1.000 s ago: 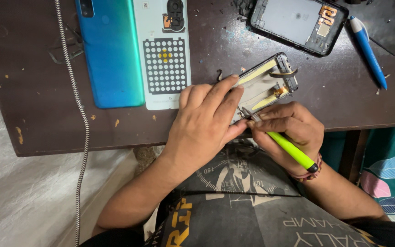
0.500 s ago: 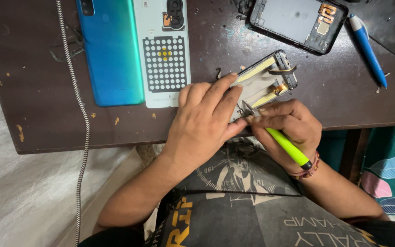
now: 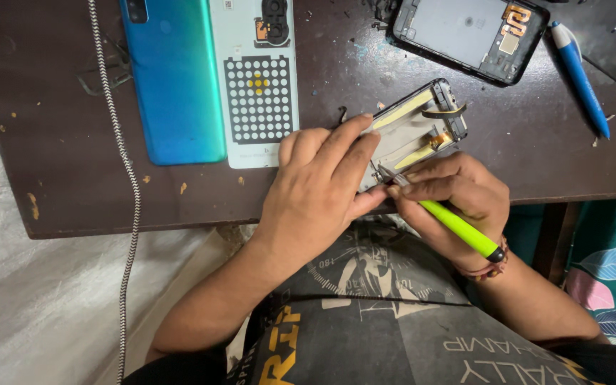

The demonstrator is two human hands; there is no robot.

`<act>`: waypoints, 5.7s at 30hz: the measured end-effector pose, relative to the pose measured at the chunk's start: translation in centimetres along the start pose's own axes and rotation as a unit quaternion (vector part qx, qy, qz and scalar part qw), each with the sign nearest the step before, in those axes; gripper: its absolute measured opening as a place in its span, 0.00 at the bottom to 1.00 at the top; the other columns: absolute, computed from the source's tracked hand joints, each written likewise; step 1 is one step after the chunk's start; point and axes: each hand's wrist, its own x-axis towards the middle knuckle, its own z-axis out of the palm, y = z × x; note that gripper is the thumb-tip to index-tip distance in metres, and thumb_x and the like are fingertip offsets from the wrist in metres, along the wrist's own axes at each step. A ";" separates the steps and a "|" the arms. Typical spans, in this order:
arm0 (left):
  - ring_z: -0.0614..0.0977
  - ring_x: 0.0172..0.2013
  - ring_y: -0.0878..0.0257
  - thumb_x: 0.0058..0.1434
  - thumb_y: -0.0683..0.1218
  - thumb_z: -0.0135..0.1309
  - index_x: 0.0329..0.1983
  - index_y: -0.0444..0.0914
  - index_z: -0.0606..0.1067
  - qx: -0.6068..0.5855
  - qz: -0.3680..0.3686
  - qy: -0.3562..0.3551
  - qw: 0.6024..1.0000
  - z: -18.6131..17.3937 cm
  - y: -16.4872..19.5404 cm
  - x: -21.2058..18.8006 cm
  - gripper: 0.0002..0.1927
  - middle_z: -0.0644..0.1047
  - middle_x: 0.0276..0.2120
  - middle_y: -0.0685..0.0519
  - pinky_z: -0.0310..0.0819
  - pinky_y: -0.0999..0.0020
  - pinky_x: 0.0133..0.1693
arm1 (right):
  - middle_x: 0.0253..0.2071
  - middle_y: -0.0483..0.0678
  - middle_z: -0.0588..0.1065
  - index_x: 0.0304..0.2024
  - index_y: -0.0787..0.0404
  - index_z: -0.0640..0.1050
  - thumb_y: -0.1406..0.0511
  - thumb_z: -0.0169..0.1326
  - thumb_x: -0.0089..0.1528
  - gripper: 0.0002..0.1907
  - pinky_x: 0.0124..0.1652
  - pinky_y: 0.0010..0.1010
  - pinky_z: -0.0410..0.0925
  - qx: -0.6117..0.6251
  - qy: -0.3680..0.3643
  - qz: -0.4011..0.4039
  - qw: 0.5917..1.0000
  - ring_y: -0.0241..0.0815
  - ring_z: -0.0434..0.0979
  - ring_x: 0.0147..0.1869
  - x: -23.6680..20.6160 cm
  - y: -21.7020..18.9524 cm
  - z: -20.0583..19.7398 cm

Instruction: The person repairs a disassembled smartphone at a workbench. They hold the phone midframe steady with one hand while using a green-handled prying tool to scrape and pry adhesive and old material from the frame, repositioning the phone and working around its edges, with other phone parts and tools on the bench.

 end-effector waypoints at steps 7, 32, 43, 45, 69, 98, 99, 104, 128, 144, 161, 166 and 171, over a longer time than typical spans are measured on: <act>0.72 0.51 0.56 0.54 0.54 0.70 0.59 0.33 0.74 0.008 0.003 -0.001 1.000 -0.2 -0.1 0.0 0.34 0.71 0.63 0.50 0.65 0.56 0.57 | 0.43 0.50 0.78 0.37 0.62 0.82 0.74 0.72 0.56 0.11 0.47 0.26 0.75 -0.039 0.009 -0.008 0.999 0.41 0.82 0.48 0.3 -0.5 0.5; 0.72 0.50 0.56 0.53 0.54 0.70 0.60 0.34 0.73 0.004 -0.004 0.000 1.000 0.0 -0.1 0.2 0.35 0.71 0.63 0.51 0.65 0.57 0.57 | 0.43 0.50 0.78 0.37 0.62 0.81 0.74 0.71 0.57 0.11 0.47 0.26 0.74 -0.037 0.006 -0.006 0.999 0.41 0.82 0.49 0.3 -0.3 0.5; 0.72 0.50 0.55 0.54 0.54 0.70 0.59 0.33 0.73 0.004 -0.008 0.002 1.000 0.2 0.1 -0.1 0.34 0.70 0.63 0.51 0.65 0.57 0.56 | 0.41 0.50 0.77 0.37 0.63 0.79 0.75 0.70 0.57 0.11 0.44 0.25 0.74 0.010 0.011 -0.028 0.999 0.40 0.82 0.46 0.1 0.3 0.1; 0.72 0.50 0.55 0.54 0.53 0.70 0.59 0.34 0.73 0.007 -0.007 0.005 1.000 0.2 0.1 0.0 0.34 0.70 0.63 0.52 0.65 0.57 0.56 | 0.40 0.50 0.77 0.37 0.63 0.79 0.75 0.70 0.57 0.11 0.43 0.25 0.74 0.012 -0.002 -0.024 1.000 0.40 0.81 0.45 0.2 0.4 -0.3; 0.72 0.49 0.56 0.54 0.53 0.70 0.58 0.34 0.74 0.008 -0.009 0.003 1.000 0.5 0.2 -0.2 0.33 0.70 0.63 0.52 0.65 0.57 0.56 | 0.42 0.51 0.78 0.36 0.63 0.81 0.74 0.72 0.56 0.12 0.45 0.27 0.74 -0.064 0.016 -0.029 0.997 0.42 0.82 0.47 -0.2 -0.1 0.5; 0.71 0.49 0.55 0.54 0.52 0.70 0.60 0.35 0.73 -0.004 -0.004 0.001 1.000 0.8 0.0 -0.6 0.34 0.70 0.63 0.51 0.65 0.57 0.57 | 0.43 0.50 0.77 0.38 0.63 0.82 0.75 0.71 0.57 0.11 0.46 0.26 0.75 -0.020 0.008 -0.022 1.000 0.41 0.82 0.48 -0.8 0.3 0.4; 0.72 0.49 0.55 0.53 0.52 0.70 0.60 0.35 0.73 -0.004 -0.004 0.002 1.000 0.8 0.1 -0.7 0.34 0.70 0.63 0.51 0.65 0.57 0.57 | 0.43 0.50 0.77 0.38 0.63 0.82 0.75 0.71 0.57 0.11 0.46 0.26 0.75 -0.025 0.009 -0.024 0.999 0.41 0.82 0.48 -0.9 0.3 0.4; 0.72 0.50 0.54 0.54 0.52 0.70 0.59 0.35 0.73 -0.008 -0.004 0.005 1.000 0.7 0.2 -0.7 0.33 0.70 0.63 0.51 0.65 0.56 0.57 | 0.43 0.50 0.77 0.38 0.62 0.82 0.74 0.71 0.56 0.11 0.47 0.27 0.75 -0.034 0.010 -0.019 0.999 0.41 0.82 0.48 -0.9 0.1 0.4; 0.73 0.50 0.53 0.54 0.52 0.69 0.60 0.34 0.70 -0.013 -0.018 0.005 1.000 0.5 0.9 0.4 0.35 0.70 0.64 0.52 0.65 0.55 0.56 | 0.41 0.51 0.78 0.37 0.62 0.81 0.74 0.72 0.55 0.12 0.46 0.28 0.74 -0.056 0.014 -0.024 0.998 0.42 0.82 0.46 -0.1 -0.2 -0.6; 0.73 0.50 0.53 0.53 0.52 0.70 0.61 0.33 0.70 -0.017 -0.011 0.004 1.000 0.5 0.6 0.7 0.36 0.70 0.64 0.51 0.65 0.55 0.57 | 0.41 0.50 0.78 0.36 0.62 0.81 0.74 0.72 0.56 0.11 0.43 0.26 0.74 -0.036 0.020 -0.026 0.999 0.40 0.82 0.45 0.3 -0.1 -0.7; 0.73 0.49 0.54 0.53 0.52 0.70 0.60 0.34 0.71 -0.010 -0.011 0.007 1.000 0.7 0.5 0.6 0.35 0.70 0.64 0.51 0.65 0.56 0.57 | 0.43 0.51 0.78 0.36 0.63 0.81 0.74 0.72 0.56 0.11 0.47 0.28 0.75 -0.053 0.024 -0.014 0.998 0.40 0.82 0.47 -0.1 0.0 -0.2; 0.73 0.50 0.54 0.54 0.53 0.70 0.61 0.34 0.70 -0.015 -0.014 0.009 1.000 0.7 0.4 0.6 0.35 0.70 0.64 0.52 0.65 0.56 0.57 | 0.42 0.51 0.78 0.35 0.63 0.81 0.74 0.73 0.55 0.12 0.45 0.27 0.74 -0.081 0.036 -0.029 0.996 0.40 0.81 0.45 0.0 0.0 -0.2; 0.72 0.50 0.53 0.54 0.54 0.70 0.61 0.34 0.70 -0.021 -0.012 0.013 1.000 0.7 0.5 0.4 0.36 0.69 0.65 0.51 0.65 0.55 0.56 | 0.41 0.51 0.78 0.36 0.63 0.80 0.75 0.72 0.56 0.12 0.42 0.25 0.73 -0.062 0.040 -0.029 0.997 0.41 0.80 0.44 0.0 -0.1 -0.5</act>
